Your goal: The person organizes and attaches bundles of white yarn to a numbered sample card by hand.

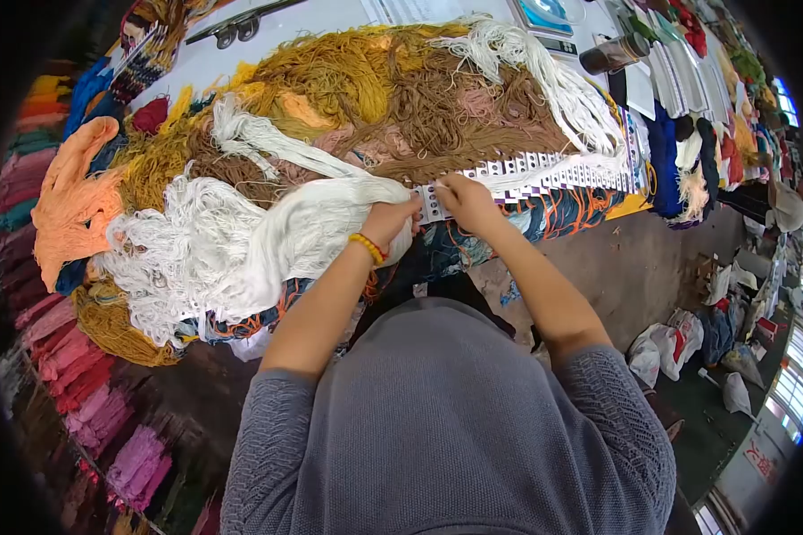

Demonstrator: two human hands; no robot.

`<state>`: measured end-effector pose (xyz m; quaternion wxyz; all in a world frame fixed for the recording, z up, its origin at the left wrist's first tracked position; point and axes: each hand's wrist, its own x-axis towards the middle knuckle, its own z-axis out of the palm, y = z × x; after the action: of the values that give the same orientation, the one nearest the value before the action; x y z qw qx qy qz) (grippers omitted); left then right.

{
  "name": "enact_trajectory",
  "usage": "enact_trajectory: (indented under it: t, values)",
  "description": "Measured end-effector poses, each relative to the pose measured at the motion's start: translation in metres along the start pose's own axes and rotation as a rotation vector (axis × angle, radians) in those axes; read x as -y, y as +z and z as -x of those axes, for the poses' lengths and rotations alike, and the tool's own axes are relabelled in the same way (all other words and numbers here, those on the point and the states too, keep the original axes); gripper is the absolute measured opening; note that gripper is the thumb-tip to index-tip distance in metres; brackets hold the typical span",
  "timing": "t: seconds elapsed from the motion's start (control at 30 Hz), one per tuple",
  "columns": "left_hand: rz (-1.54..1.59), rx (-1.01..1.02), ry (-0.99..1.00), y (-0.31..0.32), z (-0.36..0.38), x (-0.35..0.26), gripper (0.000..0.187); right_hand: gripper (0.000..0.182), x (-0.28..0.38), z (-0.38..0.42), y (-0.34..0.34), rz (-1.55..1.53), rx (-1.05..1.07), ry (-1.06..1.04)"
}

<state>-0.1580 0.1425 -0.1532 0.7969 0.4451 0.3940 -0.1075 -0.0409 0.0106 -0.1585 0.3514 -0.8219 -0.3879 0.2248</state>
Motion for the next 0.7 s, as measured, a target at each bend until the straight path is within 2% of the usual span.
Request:
enact_trajectory:
  t: [0.17, 0.23, 0.27, 0.33, 0.37, 0.43, 0.57, 0.63, 0.7]
  values:
    - [-0.047, -0.040, -0.012, 0.011, -0.027, 0.017, 0.018, 0.016, -0.003, 0.000, 0.010, 0.238, 0.001, -0.110]
    - [-0.194, -0.210, 0.029, 0.007, -0.049, 0.038, 0.017, 0.014, 0.004, -0.002, 0.006, 0.331, 0.054, -0.084]
    - [-0.194, -0.211, 0.027, 0.006, -0.057, 0.049, 0.017, 0.012, 0.007, -0.002, 0.004, 0.427, 0.107, -0.058]
    - [-0.233, -0.325, 0.150, 0.007, -0.071, 0.065, 0.015, 0.011, 0.009, -0.003, 0.002, 0.483, 0.127, -0.071]
    - [-0.233, -0.324, 0.150, 0.015, -0.057, 0.047, 0.015, 0.010, 0.009, -0.004, 0.001, 0.540, 0.145, -0.084]
    - [0.144, -0.146, 0.102, 0.028, -0.031, 0.018, 0.014, 0.010, 0.012, -0.006, 0.000, 0.562, 0.167, -0.086]
    - [0.021, -0.249, 0.206, 0.020, -0.054, 0.039, 0.013, 0.010, 0.016, -0.010, -0.004, 0.558, 0.193, -0.101]
    - [0.017, -0.149, 0.340, 0.021, -0.051, 0.034, 0.014, 0.009, 0.020, -0.010, -0.006, 0.572, 0.216, -0.091]
    - [0.034, -0.088, 0.276, 0.021, -0.041, 0.024, 0.015, 0.009, 0.021, -0.009, -0.006, 0.585, 0.240, -0.082]
